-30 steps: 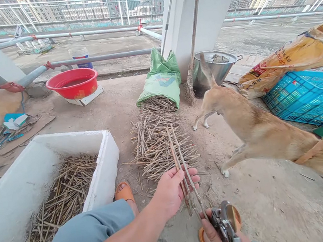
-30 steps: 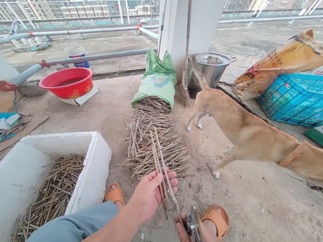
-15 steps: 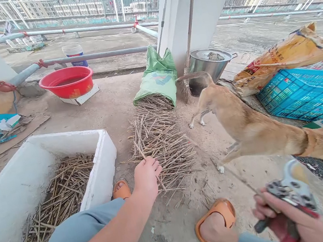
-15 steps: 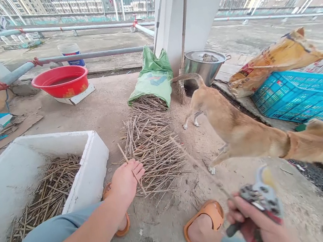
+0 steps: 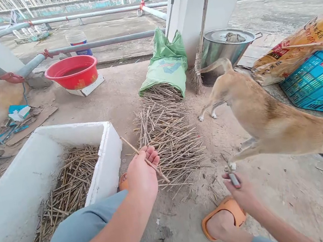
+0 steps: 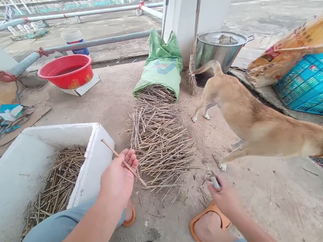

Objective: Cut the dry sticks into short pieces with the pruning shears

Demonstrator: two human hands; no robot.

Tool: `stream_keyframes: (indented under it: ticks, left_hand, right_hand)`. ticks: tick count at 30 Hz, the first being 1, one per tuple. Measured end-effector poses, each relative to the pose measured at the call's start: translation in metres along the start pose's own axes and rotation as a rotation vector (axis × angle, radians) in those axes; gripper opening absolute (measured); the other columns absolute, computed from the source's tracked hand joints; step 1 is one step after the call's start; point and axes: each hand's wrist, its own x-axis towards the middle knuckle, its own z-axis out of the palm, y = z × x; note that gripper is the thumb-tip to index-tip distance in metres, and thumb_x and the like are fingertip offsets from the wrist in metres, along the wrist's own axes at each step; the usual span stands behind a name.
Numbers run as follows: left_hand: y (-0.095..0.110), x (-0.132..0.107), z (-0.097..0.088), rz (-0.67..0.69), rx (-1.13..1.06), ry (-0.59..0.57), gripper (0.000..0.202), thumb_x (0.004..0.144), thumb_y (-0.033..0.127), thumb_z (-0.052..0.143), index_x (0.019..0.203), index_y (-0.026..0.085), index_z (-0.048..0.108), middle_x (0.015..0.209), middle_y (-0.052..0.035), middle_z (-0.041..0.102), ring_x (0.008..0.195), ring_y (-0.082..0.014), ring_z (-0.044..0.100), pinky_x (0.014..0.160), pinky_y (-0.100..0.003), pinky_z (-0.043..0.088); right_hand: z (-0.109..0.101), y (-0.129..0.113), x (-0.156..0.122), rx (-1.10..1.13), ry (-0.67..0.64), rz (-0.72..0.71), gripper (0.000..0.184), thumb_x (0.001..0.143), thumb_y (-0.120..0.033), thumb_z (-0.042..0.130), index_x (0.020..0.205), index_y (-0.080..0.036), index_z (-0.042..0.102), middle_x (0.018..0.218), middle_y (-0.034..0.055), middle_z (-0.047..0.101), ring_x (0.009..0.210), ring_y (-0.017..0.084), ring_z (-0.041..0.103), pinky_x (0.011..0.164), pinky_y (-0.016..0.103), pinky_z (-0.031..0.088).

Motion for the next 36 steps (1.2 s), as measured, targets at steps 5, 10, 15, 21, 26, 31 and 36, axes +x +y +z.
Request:
stream_keyframes:
  ticks: [5,10,15,21,26,31,36]
  left_hand:
    - [0.002,-0.002,-0.001,-0.001,0.043,0.029,0.015,0.082,0.011,0.046,0.092,0.01,0.057,0.08,-0.008,0.062,0.062,-0.0086,0.058,0.056,-0.019,0.05]
    - [-0.002,0.0,0.002,-0.025,0.1,0.08,0.016,0.081,0.01,0.047,0.091,0.011,0.059,0.081,-0.0076,0.062,0.065,-0.0094,0.058,0.057,-0.02,0.049]
    - [-0.002,0.002,0.007,0.003,0.121,0.06,0.014,0.081,0.01,0.047,0.09,0.011,0.059,0.08,-0.0064,0.061,0.064,-0.0087,0.056,0.057,-0.019,0.047]
    - [-0.027,0.004,-0.001,-0.051,0.457,-0.152,0.012,0.078,0.014,0.05,0.085,0.013,0.059,0.069,-0.0017,0.058,0.051,-0.0063,0.043,0.045,-0.018,0.03]
    - [-0.059,-0.008,-0.013,-0.047,0.9,-0.473,0.011,0.068,0.021,0.065,0.076,0.013,0.063,0.062,0.0009,0.056,0.054,-0.0075,0.041,0.051,-0.02,0.028]
    - [-0.062,-0.029,-0.017,-0.321,0.896,-0.712,0.016,0.067,0.026,0.066,0.073,0.014,0.057,0.061,0.0001,0.058,0.045,-0.0052,0.03,0.045,-0.021,0.022]
    - [-0.054,-0.023,-0.012,-0.394,0.559,-0.667,0.017,0.069,0.024,0.066,0.071,0.012,0.054,0.067,-0.002,0.058,0.046,-0.0028,0.031,0.042,-0.016,0.02]
  right_hand:
    - [0.106,-0.024,0.006,-0.113,-0.424,-0.37,0.046,0.067,-0.001,0.051,0.109,-0.019,0.057,0.114,0.0078,0.062,0.1,0.022,0.055,0.086,0.033,0.041]
    - [0.185,-0.038,-0.005,-0.206,-0.508,-0.44,0.015,0.081,-0.014,0.053,0.094,-0.013,0.059,0.102,0.0076,0.063,0.091,0.021,0.056,0.083,0.04,0.041]
    - [0.152,-0.041,0.0,-0.115,-0.502,-0.437,0.014,0.078,-0.016,0.054,0.09,-0.015,0.06,0.087,0.0047,0.064,0.085,0.019,0.056,0.08,0.037,0.04]
    - [0.037,-0.091,0.022,0.172,-0.252,-0.204,0.018,0.079,-0.034,0.051,0.085,-0.018,0.056,0.071,0.0013,0.061,0.063,0.015,0.053,0.06,0.028,0.043]
    - [-0.033,-0.138,0.025,0.41,-0.101,0.064,0.038,0.071,-0.054,0.058,0.074,-0.016,0.054,0.051,-0.0033,0.05,0.038,0.012,0.042,0.028,0.023,0.031]
    - [-0.052,-0.156,0.008,0.563,0.039,0.14,0.042,0.064,-0.055,0.065,0.081,-0.018,0.055,0.053,-0.0047,0.05,0.039,0.01,0.041,0.025,0.019,0.028]
    - [-0.043,-0.134,-0.035,0.523,0.012,0.191,0.049,0.063,-0.062,0.06,0.086,-0.019,0.062,0.062,-0.001,0.056,0.049,0.013,0.047,0.029,0.02,0.033]
